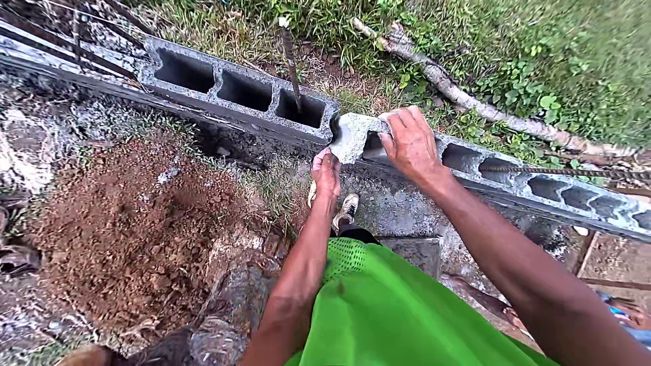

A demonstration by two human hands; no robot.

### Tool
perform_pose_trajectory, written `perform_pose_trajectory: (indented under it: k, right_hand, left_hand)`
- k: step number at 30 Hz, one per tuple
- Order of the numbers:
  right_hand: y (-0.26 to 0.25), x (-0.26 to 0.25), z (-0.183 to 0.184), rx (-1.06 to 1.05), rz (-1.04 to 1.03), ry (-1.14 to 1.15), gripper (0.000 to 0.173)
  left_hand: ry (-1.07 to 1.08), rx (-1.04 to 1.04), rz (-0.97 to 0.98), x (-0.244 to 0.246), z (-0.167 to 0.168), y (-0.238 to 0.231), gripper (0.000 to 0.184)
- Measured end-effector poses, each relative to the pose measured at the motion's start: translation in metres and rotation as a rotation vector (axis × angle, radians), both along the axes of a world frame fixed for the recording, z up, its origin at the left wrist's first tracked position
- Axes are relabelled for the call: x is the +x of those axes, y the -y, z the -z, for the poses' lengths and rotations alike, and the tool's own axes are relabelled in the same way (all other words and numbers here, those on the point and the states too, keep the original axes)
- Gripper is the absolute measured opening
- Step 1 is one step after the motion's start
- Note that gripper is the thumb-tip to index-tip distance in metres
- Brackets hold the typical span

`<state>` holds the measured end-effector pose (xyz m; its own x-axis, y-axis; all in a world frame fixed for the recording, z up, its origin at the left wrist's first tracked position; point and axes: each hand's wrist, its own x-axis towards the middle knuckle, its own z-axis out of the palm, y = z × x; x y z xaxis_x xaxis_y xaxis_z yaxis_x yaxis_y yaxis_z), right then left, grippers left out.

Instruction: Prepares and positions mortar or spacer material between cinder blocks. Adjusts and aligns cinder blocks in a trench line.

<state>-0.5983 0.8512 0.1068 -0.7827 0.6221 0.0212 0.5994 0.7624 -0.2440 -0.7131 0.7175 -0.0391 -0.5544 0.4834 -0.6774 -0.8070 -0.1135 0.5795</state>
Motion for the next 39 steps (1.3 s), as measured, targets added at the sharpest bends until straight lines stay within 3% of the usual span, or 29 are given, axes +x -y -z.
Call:
perform_pose_trajectory:
  k: [5, 13, 21, 26, 35, 37, 39]
  right_hand:
    - [-0.008, -0.003, 0.003, -0.029, 0.03, 0.039, 0.03]
    - [-0.011, -0.025, 0.019, -0.096, 0.07, 0.192, 0.029]
    - [-0.011, -0.013, 0.01, -0.093, 0.089, 0.123, 0.03]
    - [-0.005, -0.02, 0.025, -0.091, 0.096, 0.114, 0.029]
    - [-0.001, -0.016, 0.009, -0.039, 0.076, -0.005, 0.027]
    - [0.007, -0.025, -0.003, -0.163, 0.197, -0.009, 0.028]
    - [0.014, -0.035, -0.011, -0.433, 0.365, 0.041, 0.036]
  left_hand:
    - [0.017, -0.009, -0.018, -0.002, -0.004, -0.002, 0.022]
    - [0.054, -0.079, -0.081, 0.002, 0.021, -0.007, 0.023]
    - [-0.026, -0.093, -0.005, -0.002, 0.005, -0.005, 0.022]
    - [-0.009, -0.092, 0.007, -0.007, 0.026, -0.008, 0.02]
    - [0.017, -0.069, -0.005, -0.008, 0.021, -0.006, 0.019]
    - [0.022, -0.064, -0.009, -0.008, 0.024, -0.005, 0.019]
    - [0.032, -0.064, -0.007, -0.01, 0.027, -0.005, 0.019]
